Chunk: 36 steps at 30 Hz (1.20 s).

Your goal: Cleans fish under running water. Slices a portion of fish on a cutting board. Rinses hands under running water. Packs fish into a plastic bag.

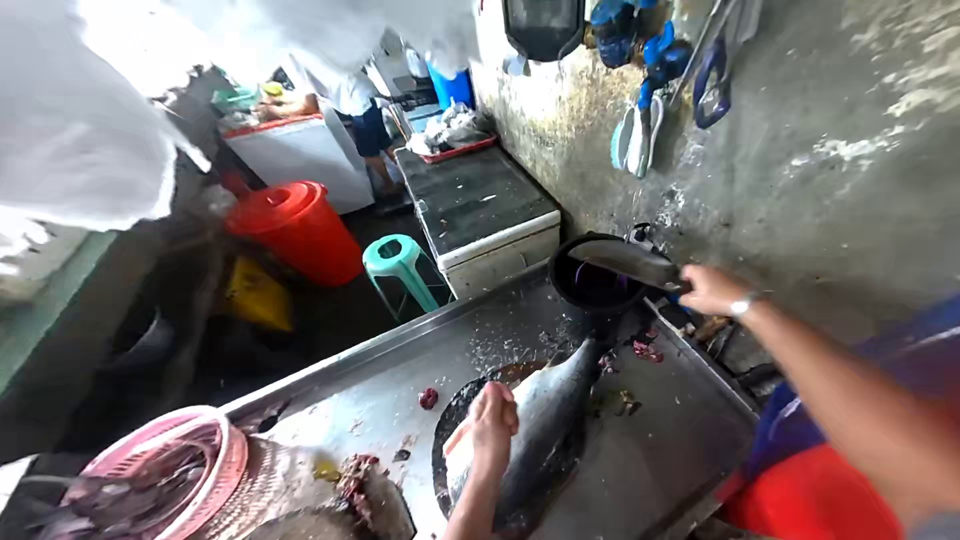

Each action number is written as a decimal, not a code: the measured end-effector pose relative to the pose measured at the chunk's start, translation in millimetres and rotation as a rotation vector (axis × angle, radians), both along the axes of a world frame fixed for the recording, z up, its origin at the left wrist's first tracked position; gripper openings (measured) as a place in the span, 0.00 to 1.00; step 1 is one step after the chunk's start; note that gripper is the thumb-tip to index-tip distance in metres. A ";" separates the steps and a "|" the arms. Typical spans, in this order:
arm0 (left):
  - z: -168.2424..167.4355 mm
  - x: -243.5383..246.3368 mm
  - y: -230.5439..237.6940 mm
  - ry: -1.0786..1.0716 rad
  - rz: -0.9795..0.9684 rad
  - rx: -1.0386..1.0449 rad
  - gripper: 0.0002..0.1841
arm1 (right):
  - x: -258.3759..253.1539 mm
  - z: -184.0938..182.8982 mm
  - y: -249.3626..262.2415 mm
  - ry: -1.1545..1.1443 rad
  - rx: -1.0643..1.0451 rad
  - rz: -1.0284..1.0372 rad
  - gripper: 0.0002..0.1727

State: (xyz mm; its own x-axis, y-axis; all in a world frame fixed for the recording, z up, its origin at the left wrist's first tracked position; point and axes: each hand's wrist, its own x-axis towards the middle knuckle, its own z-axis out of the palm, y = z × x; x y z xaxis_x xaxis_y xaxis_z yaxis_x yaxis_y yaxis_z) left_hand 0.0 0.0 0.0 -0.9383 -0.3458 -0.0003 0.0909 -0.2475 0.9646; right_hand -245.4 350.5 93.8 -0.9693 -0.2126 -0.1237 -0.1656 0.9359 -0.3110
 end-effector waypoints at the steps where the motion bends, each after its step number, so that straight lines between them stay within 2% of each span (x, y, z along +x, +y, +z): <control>1: 0.6 -24.2 18.8 -0.029 -0.071 -0.059 0.31 | -31.3 -22.9 -16.7 0.016 -0.052 0.048 0.17; 2: 0.6 -50.7 36.8 -0.052 -0.137 -0.119 0.32 | -63.3 -44.5 -32.9 0.023 -0.101 0.096 0.19; 4: 9.0 -108.3 72.0 -0.141 -0.241 -0.211 0.25 | -109.7 -65.4 -64.5 -0.033 -0.166 0.124 0.24; 5: 16.9 -138.3 87.8 -0.221 -0.272 -0.225 0.23 | -124.2 -64.8 -76.8 -0.061 -0.181 0.113 0.27; 7: 25.3 -196.4 114.9 -0.363 -0.267 -0.138 0.26 | -133.8 -53.0 -89.3 -0.093 -0.160 0.079 0.28; 11: 5.2 -285.8 154.6 -0.387 -0.206 0.175 0.38 | -91.5 3.5 -79.7 -0.128 0.077 0.031 0.20; 12: 3.8 -300.5 165.1 -0.377 -0.210 0.245 0.38 | -79.0 18.8 -73.1 -0.132 0.138 0.026 0.17; 14: 0.3 -318.6 190.0 -0.360 -0.216 0.349 0.26 | -57.3 37.2 -55.9 -0.129 0.229 0.037 0.14; 16: -3.7 -327.6 206.2 -0.374 -0.185 0.447 0.15 | -42.0 37.6 -41.4 -0.137 0.235 0.011 0.14; 17: -5.2 -331.9 210.3 -0.386 -0.157 0.463 0.13 | -35.9 31.6 -34.2 -0.130 0.213 -0.012 0.14; 20: -7.3 -344.3 202.7 -0.435 -0.069 0.372 0.18 | -15.7 5.5 -12.1 -0.101 0.127 -0.085 0.14; 22: -4.8 -346.7 179.4 -0.474 -0.028 0.235 0.23 | 1.0 -5.1 1.0 -0.107 0.103 -0.099 0.17; 25: -7.2 -330.5 101.7 -0.496 0.064 -0.184 0.17 | 32.8 -25.1 16.6 -0.132 -0.010 -0.079 0.22; 27: -0.1 -297.4 31.6 -0.481 0.069 -0.453 0.15 | 53.6 -44.1 18.9 -0.188 -0.221 -0.061 0.30; 29: 8.1 -253.4 -38.1 -0.462 0.148 -0.599 0.20 | 71.6 -67.7 11.7 -0.336 -0.540 -0.064 0.37; 30: 9.7 -229.0 -70.5 -0.475 0.233 -0.631 0.27 | 83.0 -78.3 1.7 -0.419 -0.737 -0.084 0.37; 31: 8.7 -203.7 -101.6 -0.485 0.314 -0.641 0.34 | 94.1 -86.6 -12.7 -0.433 -0.833 -0.089 0.35; 32: 6.6 -173.5 -131.8 -0.498 0.364 -0.633 0.38 | 104.6 -93.4 -30.1 -0.367 -0.783 -0.074 0.33; 34: -8.4 -99.9 -184.8 -0.493 0.388 -0.577 0.35 | 128.3 -101.9 -68.4 -0.295 -0.636 -0.049 0.33; 36: -34.9 -34.4 -224.2 -0.474 0.348 -0.503 0.26 | 156.3 -113.8 -109.6 -0.344 -0.699 -0.131 0.33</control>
